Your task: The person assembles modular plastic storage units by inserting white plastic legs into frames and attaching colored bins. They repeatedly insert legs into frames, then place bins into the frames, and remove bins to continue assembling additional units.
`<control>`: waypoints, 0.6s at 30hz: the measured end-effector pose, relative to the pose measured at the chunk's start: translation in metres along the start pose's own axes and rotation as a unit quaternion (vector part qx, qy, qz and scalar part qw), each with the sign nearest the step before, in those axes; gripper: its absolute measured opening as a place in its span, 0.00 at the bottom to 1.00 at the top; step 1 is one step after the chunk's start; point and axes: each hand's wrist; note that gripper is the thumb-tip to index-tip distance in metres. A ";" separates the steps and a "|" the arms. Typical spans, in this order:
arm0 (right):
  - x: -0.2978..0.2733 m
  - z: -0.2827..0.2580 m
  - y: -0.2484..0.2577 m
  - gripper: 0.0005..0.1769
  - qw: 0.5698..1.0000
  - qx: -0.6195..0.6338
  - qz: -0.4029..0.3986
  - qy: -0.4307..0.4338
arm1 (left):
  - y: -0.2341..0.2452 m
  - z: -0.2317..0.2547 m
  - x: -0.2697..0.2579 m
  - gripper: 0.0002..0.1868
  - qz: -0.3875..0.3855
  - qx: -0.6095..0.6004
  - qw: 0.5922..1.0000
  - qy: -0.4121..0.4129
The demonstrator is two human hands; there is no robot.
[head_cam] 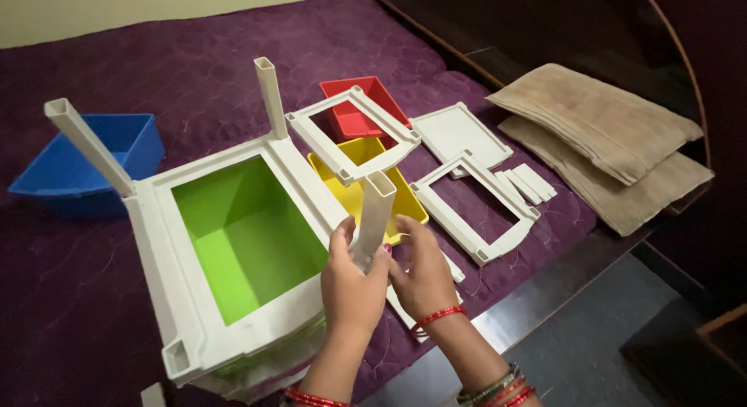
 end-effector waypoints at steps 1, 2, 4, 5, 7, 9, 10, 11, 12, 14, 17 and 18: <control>0.003 0.003 -0.002 0.33 0.998 0.044 -0.026 -0.033 | -0.003 0.001 0.002 0.36 0.001 0.004 1.000 0.011; 0.008 0.006 -0.004 0.32 0.993 0.087 -0.052 -0.067 | -0.006 0.003 0.004 0.36 -0.005 0.007 1.000 0.030; 0.017 0.009 -0.007 0.30 0.988 0.113 -0.086 -0.065 | -0.010 0.006 0.010 0.37 -0.012 0.014 0.998 0.065; 0.020 0.011 -0.005 0.29 0.991 0.094 -0.095 -0.031 | -0.014 0.007 0.012 0.37 -0.012 0.010 0.997 0.077; 0.026 0.014 -0.002 0.25 0.991 0.074 -0.109 0.023 | -0.020 0.006 0.016 0.39 -0.012 0.001 0.995 0.100; 0.033 0.015 -0.002 0.21 0.988 0.075 -0.118 0.063 | -0.027 0.003 0.019 0.36 0.025 0.025 0.999 0.029; 0.036 0.017 0.000 0.23 0.982 0.097 -0.143 0.076 | -0.030 0.000 0.021 0.34 0.043 0.039 0.998 -0.007; 0.038 0.019 0.001 0.24 0.975 0.120 -0.167 0.088 | -0.034 -0.002 0.023 0.33 0.056 0.030 0.998 -0.021; 0.041 0.021 0.001 0.26 0.966 0.143 -0.191 0.100 | -0.037 -0.005 0.026 0.31 0.070 0.022 0.997 -0.036; 0.044 0.027 0.000 0.25 0.958 0.154 -0.226 0.081 | -0.042 -0.011 0.024 0.29 0.091 0.022 0.995 -0.030; 0.046 0.037 -0.009 0.24 0.947 0.177 -0.263 0.049 | -0.047 -0.015 0.025 0.26 0.122 0.040 0.992 -0.013; 0.045 0.041 -0.012 0.23 0.943 0.185 -0.272 0.038 | -0.049 -0.014 0.024 0.24 0.139 0.046 0.989 -0.031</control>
Point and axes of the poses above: each hand's wrist, its own x-axis towards the middle knuckle, its own y-axis out of the back of the hand, z = x × y, and after that the axes turned 1 degree about y, right-handed
